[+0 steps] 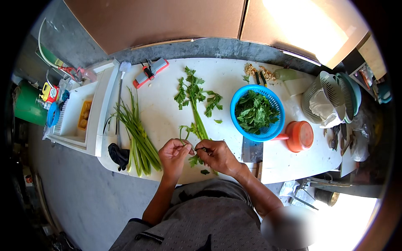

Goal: The person plucks leaves from celery stalks and places them into a blue colander. They then peel the outer layers off the celery stalks and set them aside on the counter.

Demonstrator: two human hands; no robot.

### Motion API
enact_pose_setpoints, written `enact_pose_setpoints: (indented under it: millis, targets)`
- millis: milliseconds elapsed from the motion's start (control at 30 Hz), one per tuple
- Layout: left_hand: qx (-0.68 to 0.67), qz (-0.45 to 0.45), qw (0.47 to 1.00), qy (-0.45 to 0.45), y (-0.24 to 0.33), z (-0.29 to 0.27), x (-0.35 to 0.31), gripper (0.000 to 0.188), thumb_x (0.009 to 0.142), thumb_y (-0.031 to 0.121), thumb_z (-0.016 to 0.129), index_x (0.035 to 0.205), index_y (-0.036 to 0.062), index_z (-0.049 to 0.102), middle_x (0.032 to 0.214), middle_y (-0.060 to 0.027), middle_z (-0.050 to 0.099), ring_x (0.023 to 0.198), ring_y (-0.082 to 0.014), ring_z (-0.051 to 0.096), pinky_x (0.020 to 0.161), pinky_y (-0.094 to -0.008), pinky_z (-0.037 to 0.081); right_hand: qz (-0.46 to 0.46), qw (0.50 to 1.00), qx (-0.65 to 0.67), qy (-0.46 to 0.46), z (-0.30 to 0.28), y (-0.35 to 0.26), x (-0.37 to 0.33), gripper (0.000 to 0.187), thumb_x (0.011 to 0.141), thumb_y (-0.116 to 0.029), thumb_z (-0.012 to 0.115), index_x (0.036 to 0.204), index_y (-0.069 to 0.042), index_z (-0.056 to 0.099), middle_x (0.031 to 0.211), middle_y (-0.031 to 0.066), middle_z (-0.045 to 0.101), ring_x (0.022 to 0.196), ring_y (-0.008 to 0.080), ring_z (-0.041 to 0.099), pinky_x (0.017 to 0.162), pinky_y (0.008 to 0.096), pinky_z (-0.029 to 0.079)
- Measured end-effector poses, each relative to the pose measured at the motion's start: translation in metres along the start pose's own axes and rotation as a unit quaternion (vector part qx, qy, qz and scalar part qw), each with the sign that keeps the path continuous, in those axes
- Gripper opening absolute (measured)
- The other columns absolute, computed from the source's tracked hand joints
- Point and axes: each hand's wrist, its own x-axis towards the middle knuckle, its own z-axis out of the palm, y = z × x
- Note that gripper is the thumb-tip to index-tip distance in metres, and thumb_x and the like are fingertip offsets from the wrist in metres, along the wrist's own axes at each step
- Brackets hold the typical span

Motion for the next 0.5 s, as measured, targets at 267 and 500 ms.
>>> enact_pose_setpoints:
  millis: [267,500]
  targets:
    - [0.004,0.182,0.975,0.127,0.029,-0.009,0.003,0.008,0.096,-0.007,0.065,0.097,-0.0015,0.058,0.100,-0.0161,0.070,0.078,-0.0190,0.070,0.074,-0.0338,0.060,0.021,0.983,-0.026,0.180,-0.037,0.020,0.016,0.012,0.098,-0.004,0.062,0.102,0.005,0.069,0.073,0.0088,0.069,0.060,0.0126,0.066,0.054,0.0275,0.051]
    - [0.041,0.239,0.911,0.334,0.065,-0.141,0.074,0.018,0.101,0.008,0.064,0.114,-0.0039,0.063,0.108,-0.0136,0.070,0.088,-0.0207,0.069,0.077,-0.0355,0.059,-0.005,0.833,-0.412,0.370,-0.155,0.052,-0.004,0.040,0.089,-0.018,0.074,0.124,-0.001,0.070,0.120,0.0213,0.072,0.087,0.0272,0.077,0.073,0.0387,0.061]
